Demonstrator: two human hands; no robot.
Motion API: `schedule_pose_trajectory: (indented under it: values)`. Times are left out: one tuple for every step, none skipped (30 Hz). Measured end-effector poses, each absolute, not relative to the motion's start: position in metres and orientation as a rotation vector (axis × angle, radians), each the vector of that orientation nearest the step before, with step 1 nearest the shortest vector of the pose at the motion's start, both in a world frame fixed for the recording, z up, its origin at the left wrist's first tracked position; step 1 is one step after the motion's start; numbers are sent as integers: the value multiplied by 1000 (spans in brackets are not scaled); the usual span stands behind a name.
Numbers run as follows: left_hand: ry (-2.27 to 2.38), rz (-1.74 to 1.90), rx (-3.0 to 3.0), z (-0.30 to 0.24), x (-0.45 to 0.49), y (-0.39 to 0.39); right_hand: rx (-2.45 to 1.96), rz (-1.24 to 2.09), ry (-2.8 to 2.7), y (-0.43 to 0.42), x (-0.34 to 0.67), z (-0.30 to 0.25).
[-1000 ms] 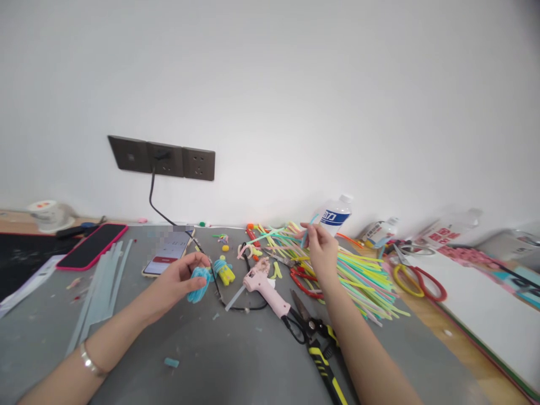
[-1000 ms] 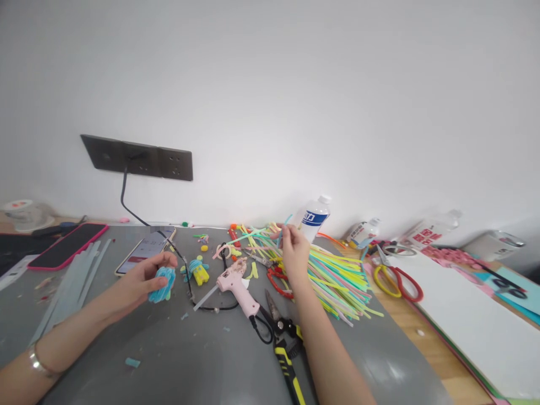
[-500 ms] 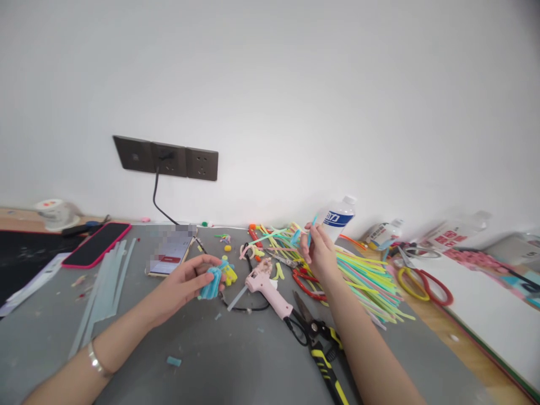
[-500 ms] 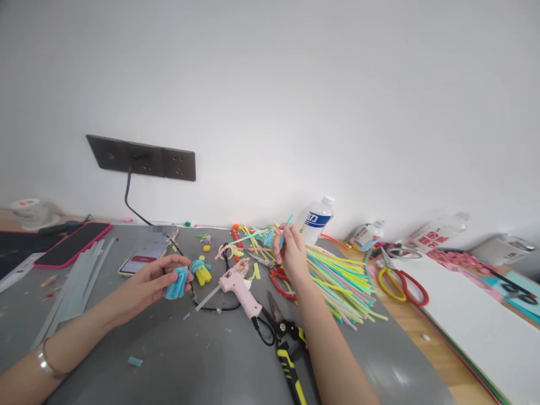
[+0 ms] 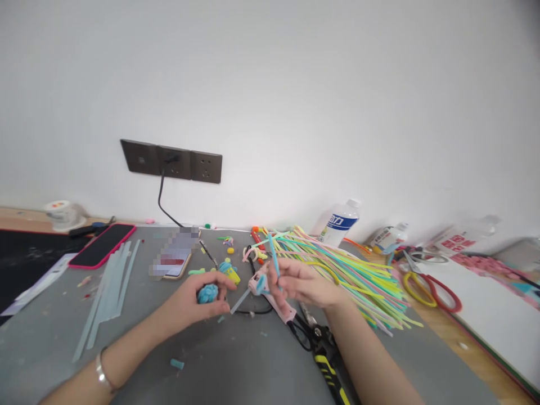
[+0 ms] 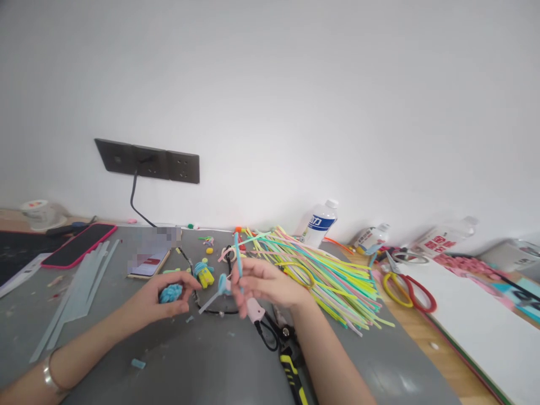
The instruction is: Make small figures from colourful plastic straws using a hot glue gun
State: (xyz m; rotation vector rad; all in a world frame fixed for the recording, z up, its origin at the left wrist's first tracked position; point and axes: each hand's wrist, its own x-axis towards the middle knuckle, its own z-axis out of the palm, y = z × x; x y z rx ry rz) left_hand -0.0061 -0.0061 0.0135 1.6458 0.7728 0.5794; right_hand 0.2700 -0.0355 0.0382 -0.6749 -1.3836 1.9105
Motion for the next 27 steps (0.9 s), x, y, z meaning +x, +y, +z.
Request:
schedule_pose_trajectory:
  values:
    - [752, 569, 1676, 13, -5, -8, -658, 1977, -1406, -38, 262, 38]
    - [738, 554, 1701, 13, -4, -9, -631, 2030, -1420, -40, 254, 37]
    - [733, 528, 1722, 12, -3, -11, -594, 2065, -1431, -42, 246, 35]
    - [737, 499, 1738, 12, -2, -12, -588, 2084, -1440, -43, 238, 33]
    - [747, 474, 1749, 11, -2, -13, -588, 2088, -1438, -44, 232, 31]
    - [757, 456, 1756, 10, -1, -14, -583, 2090, -1431, -44, 228, 30]
    - [760, 450, 1765, 9, -1, -14, -586, 2089, -1420, -45, 224, 28]
    - [752, 457, 1776, 8, -1, -13, -591, 2086, -1410, -45, 222, 27]
    - [735, 475, 1785, 8, -1, -13, -595, 2085, -1405, -45, 221, 25]
    - [712, 501, 1789, 7, -1, -13, -601, 2085, -1404, -46, 221, 25]
    - [680, 529, 1791, 7, -1, -12, -604, 2087, -1408, -46, 221, 24]
    - [650, 559, 1790, 7, -1, -11, -603, 2093, -1416, -46, 222, 24]
    - [627, 585, 1786, 7, -1, -11, -599, 2100, -1424, -45, 223, 24]
    - [611, 605, 1781, 8, -1, -10, -592, 2108, -1430, -45, 223, 24]
    - [607, 621, 1773, 8, -2, -10, -584, 2115, -1435, -45, 224, 23]
    - [612, 633, 1760, 8, -2, -10, -575, 2118, -1437, -45, 224, 23]
    - [626, 636, 1740, 7, -3, -9, -567, 2117, -1435, -45, 224, 23]
    - [649, 635, 1716, 7, -3, -9, -562, 2112, -1428, -44, 224, 22]
    - [675, 629, 1689, 6, -4, -9, -563, 2105, -1418, -44, 224, 21]
    - [701, 620, 1660, 5, -4, -8, -570, 2101, -1409, -43, 225, 20]
    - [728, 613, 1628, 5, -5, -8, -582, 2101, -1402, -43, 225, 19]
    - [753, 611, 1596, 4, -5, -8, -597, 2107, -1400, -42, 226, 17]
    - [771, 617, 1564, 5, -5, -8, -611, 2115, -1400, -42, 227, 16]
    - [782, 631, 1528, 5, -5, -8, -620, 2126, -1403, -42, 227, 14]
    - [789, 645, 1490, 7, -5, -8, -623, 2138, -1405, -41, 228, 13]
    - [787, 661, 1452, 8, -4, -8, -624, 2145, -1403, -41, 230, 11]
    - [786, 676, 1418, 10, -4, -8, -622, 2144, -1394, -40, 231, 10]
